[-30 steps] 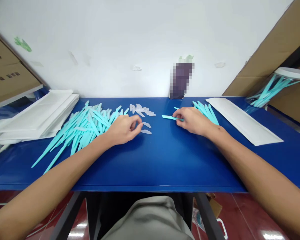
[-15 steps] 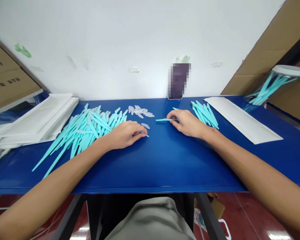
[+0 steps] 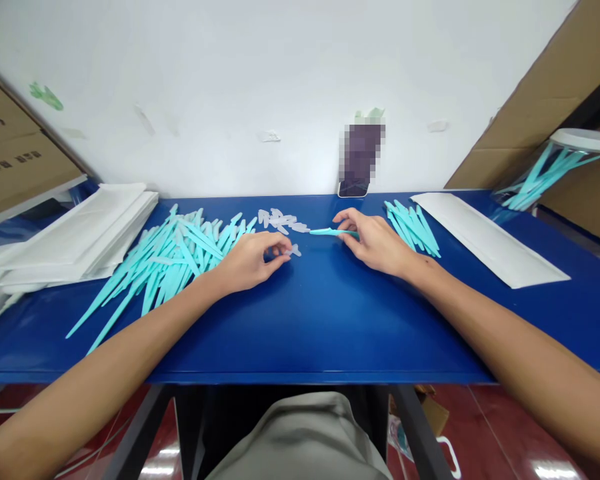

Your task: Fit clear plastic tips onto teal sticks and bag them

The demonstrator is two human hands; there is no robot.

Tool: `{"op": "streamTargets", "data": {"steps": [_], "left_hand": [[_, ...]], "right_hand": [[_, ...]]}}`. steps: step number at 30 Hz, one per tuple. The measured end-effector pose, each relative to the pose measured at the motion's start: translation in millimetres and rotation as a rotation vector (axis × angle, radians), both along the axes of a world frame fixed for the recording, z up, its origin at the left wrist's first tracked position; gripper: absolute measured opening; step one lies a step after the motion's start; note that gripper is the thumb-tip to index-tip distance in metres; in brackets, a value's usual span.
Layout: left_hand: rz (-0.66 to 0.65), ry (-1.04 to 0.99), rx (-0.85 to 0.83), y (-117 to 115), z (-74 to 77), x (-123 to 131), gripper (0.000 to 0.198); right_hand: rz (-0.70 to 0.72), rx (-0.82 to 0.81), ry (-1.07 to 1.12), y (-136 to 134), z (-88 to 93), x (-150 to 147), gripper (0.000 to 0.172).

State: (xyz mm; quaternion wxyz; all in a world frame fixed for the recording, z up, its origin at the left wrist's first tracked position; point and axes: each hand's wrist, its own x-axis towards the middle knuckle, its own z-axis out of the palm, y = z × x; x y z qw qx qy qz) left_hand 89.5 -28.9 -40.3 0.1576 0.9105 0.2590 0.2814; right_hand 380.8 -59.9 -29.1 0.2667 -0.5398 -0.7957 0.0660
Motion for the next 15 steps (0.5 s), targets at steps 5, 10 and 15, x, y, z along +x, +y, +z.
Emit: {"op": "streamTargets", "data": {"steps": [5, 10, 15], "left_hand": [[0.055, 0.033, -0.024, 1.8, -3.4, 2.6, 0.019], [0.045, 0.103, -0.013, 2.6, -3.1, 3.2, 0.022], [-0.033, 0.107, -0.026, 8.0, -4.1, 1.9, 0.022]], "right_hand": [[-0.016, 0.058, -0.065, 0.9, -0.5, -1.6, 0.024], [-0.054, 0.062, -0.084, 0.3, 2.2, -1.7, 0.027], [-0.044, 0.035, -0.128, -3.0, 5.3, -4.1, 0.029]]}}
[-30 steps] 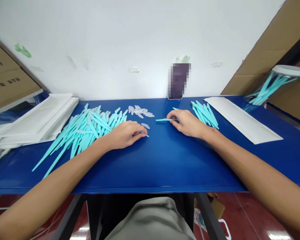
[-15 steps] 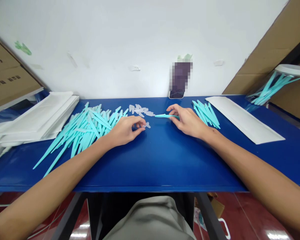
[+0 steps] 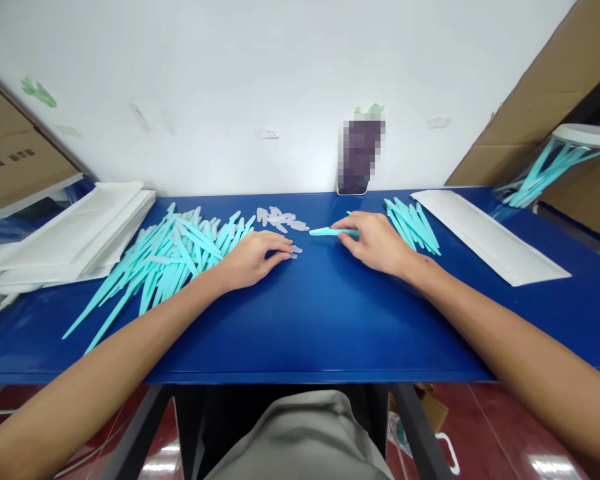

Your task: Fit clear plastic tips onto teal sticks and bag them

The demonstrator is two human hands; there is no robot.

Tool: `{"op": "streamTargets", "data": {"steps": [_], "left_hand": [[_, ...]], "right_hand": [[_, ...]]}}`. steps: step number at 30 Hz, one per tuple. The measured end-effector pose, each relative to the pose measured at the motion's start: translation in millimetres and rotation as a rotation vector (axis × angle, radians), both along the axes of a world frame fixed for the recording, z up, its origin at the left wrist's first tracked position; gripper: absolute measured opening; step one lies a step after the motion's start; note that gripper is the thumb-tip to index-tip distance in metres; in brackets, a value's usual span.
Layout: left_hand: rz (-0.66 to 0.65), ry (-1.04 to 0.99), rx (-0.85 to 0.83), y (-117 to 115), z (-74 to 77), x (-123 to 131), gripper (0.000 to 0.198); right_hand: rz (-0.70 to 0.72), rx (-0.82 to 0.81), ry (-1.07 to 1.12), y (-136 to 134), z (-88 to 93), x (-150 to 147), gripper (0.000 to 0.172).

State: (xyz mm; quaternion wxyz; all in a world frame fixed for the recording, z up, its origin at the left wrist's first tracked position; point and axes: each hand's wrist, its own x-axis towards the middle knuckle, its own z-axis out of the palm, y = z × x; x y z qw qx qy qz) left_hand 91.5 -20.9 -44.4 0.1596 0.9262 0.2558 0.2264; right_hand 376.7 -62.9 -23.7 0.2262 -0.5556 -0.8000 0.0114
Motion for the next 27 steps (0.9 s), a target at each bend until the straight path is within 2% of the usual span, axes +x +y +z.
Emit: {"op": "streamTargets", "data": {"steps": [4, 12, 16, 21, 27], "left_hand": [[0.003, -0.028, 0.071, 0, 2.4, -2, 0.019], [0.064, -0.088, 0.007, -4, 5.2, 0, 0.012], [0.115, -0.119, -0.040, -5, 4.4, 1, 0.011], [0.165, -0.043, -0.029, -7, 9.9, 1, 0.010], [0.160, -0.032, -0.047, -8, 12.4, 0, 0.009]], "right_hand": [[0.072, -0.009, -0.025, -2, 0.8, -3, 0.030], [0.212, -0.020, -0.029, -7, 0.1, -8, 0.029], [0.222, -0.022, -0.038, -10, 2.2, -10, 0.027], [0.239, -0.042, -0.050, -12, 5.9, -11, 0.028], [0.234, -0.042, -0.077, -13, 7.7, -11, 0.026]]}}
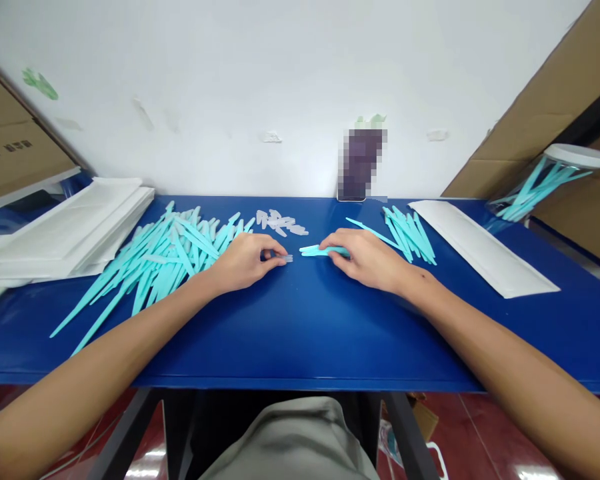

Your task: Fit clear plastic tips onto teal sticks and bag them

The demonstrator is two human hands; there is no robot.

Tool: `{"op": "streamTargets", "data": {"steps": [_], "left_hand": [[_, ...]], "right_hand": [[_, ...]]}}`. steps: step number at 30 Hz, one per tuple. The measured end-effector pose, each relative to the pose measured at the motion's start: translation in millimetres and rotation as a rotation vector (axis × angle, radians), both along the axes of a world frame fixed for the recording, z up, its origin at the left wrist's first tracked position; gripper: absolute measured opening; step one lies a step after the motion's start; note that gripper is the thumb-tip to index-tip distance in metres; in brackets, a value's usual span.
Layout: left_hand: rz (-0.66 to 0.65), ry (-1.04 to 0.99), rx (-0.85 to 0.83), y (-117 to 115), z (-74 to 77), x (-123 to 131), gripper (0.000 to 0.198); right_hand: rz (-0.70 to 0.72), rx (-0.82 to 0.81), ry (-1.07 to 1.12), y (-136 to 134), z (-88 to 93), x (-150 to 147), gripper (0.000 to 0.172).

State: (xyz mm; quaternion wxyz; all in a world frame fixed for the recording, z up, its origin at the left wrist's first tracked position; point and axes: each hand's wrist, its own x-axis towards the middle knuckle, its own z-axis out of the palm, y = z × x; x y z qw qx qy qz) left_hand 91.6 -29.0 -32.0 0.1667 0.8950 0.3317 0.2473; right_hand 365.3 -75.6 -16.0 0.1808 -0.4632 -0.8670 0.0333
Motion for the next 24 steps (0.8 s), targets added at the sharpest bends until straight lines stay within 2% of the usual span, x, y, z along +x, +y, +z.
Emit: {"op": "streamTargets", "data": {"steps": [6, 11, 18, 24], "left_hand": [[0.000, 0.006, -0.003, 0, -1.6, -1, 0.011], [0.021, -0.001, -0.029, 0, -0.4, -1, 0.010], [0.028, -0.050, -0.194, -1, 3.8, 0, 0.007], [0.031, -0.063, -0.228, -1, 2.9, 0, 0.006]], "right_hand": [[-0.010, 0.011, -0.154, 2, -4.9, 3, 0.034], [-0.001, 0.090, -0.232, 2, -6.6, 4, 0.037], [0.005, 0.016, -0.086, -5, -2.2, -2, 0.038], [0.023, -0.049, -0.033, -7, -1.8, -6, 0.037]]}}
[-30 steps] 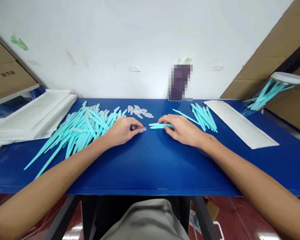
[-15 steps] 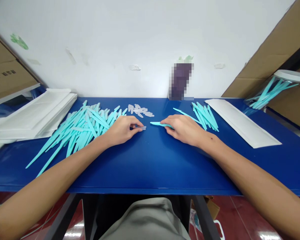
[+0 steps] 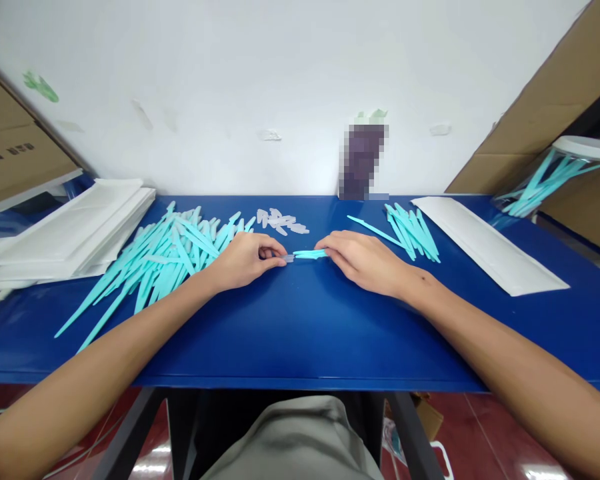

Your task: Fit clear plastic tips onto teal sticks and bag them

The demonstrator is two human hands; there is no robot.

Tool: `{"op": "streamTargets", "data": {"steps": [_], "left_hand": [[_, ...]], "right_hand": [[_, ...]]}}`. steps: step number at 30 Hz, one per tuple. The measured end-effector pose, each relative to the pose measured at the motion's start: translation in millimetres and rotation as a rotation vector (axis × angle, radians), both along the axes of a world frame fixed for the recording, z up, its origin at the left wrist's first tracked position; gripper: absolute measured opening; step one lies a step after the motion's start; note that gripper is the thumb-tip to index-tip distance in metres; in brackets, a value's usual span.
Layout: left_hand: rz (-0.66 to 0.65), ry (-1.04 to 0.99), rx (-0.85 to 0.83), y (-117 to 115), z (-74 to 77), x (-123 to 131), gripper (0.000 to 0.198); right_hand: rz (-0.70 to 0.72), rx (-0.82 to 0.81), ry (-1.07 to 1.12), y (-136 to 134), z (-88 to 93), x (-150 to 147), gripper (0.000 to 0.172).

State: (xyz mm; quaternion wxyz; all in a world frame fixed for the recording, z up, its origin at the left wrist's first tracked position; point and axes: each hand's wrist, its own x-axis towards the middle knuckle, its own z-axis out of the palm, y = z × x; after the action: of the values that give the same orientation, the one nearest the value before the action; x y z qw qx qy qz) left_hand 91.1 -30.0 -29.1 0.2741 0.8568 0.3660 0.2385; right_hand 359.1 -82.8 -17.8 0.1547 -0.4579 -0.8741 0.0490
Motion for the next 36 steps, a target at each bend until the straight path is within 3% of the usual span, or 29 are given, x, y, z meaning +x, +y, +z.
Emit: {"op": "streamTargets", "data": {"steps": [36], "left_hand": [[-0.051, 0.038, 0.092, 0.9, -2.2, 0.2, 0.006]], "right_hand": [[0.132, 0.191, -0.241, -5.1, -3.6, -8.2, 0.039]]}}
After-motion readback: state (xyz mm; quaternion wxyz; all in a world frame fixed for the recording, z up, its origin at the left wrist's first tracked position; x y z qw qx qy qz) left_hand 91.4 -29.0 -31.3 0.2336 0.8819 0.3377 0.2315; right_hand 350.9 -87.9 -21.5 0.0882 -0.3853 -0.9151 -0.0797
